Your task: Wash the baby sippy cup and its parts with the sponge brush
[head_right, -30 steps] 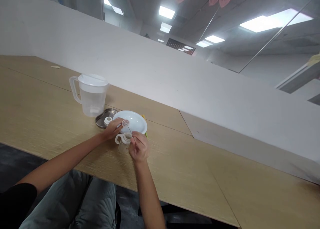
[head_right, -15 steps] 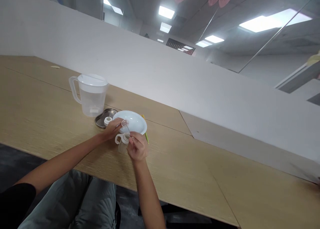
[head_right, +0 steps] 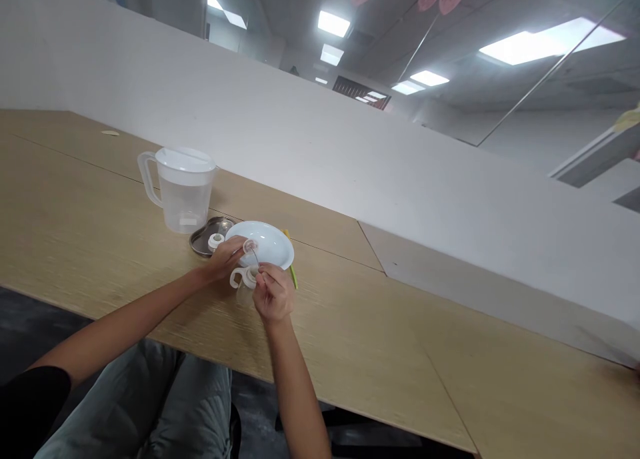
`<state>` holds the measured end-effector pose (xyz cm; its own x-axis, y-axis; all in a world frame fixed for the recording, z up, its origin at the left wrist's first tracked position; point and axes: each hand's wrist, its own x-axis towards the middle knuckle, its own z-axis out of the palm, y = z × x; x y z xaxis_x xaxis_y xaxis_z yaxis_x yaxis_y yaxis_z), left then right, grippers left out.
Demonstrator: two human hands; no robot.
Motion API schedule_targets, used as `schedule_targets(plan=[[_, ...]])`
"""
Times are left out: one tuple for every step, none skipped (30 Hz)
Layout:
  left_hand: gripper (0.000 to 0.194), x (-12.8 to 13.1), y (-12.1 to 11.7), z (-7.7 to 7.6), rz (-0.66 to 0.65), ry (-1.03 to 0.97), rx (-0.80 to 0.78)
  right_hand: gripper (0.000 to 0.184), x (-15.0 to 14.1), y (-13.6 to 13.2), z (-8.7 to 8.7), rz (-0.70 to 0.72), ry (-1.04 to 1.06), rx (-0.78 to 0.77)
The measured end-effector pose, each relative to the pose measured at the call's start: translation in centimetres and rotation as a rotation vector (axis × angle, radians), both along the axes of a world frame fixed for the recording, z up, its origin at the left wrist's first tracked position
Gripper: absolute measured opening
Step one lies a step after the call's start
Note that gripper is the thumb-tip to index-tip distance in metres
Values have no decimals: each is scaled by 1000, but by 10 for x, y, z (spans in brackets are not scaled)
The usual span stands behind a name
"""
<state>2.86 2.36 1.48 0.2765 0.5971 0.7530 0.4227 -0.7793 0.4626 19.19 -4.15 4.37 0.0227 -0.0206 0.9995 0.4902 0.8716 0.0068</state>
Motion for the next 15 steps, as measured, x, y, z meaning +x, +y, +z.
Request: schedule_targets(plan=[[33,0,0,0,-1,-3,2,1,0,1,-1,5,0,0],[33,0,0,0,-3,-6,6,3,0,1,-2,12,4,4],[33,0,0,1,-5,-7,9,6,0,2,-3,18,9,9],[33,0,-1,2,-7,-6,11,8,0,3,-3,18,12,15],[34,0,-1,2,-10,-4,10,9,0,4,-4,14,16,21],[35,0,-1,3,-10,-2,9,9,-1,4,-5,5,17,25],[36,0,-2,4,-8,0,4,9,-1,5,-5,-7,15,26],[37,0,-2,4,-6,1,1,8,-1,5,-5,-22,11,27],[37,0,-2,5,-3,1,-2,7,-1,5,-4,-35,4,25],[37,0,-2,5,1,0,-3,6,-1,4,-4,-45,-3,23],[37,0,-3,5,3,-2,-4,5,-1,4,-3,-51,-11,24],[36,0,-2,5,3,-4,-4,5,-2,3,-2,-56,-16,25],[36,0,-2,5,4,-7,-5,5,-2,3,-1,-59,-19,27],[36,0,-2,4,4,-11,-7,5,-3,3,0,-64,-18,30],[36,0,-2,4,5,-12,-11,5,-3,3,0,-72,-18,36]])
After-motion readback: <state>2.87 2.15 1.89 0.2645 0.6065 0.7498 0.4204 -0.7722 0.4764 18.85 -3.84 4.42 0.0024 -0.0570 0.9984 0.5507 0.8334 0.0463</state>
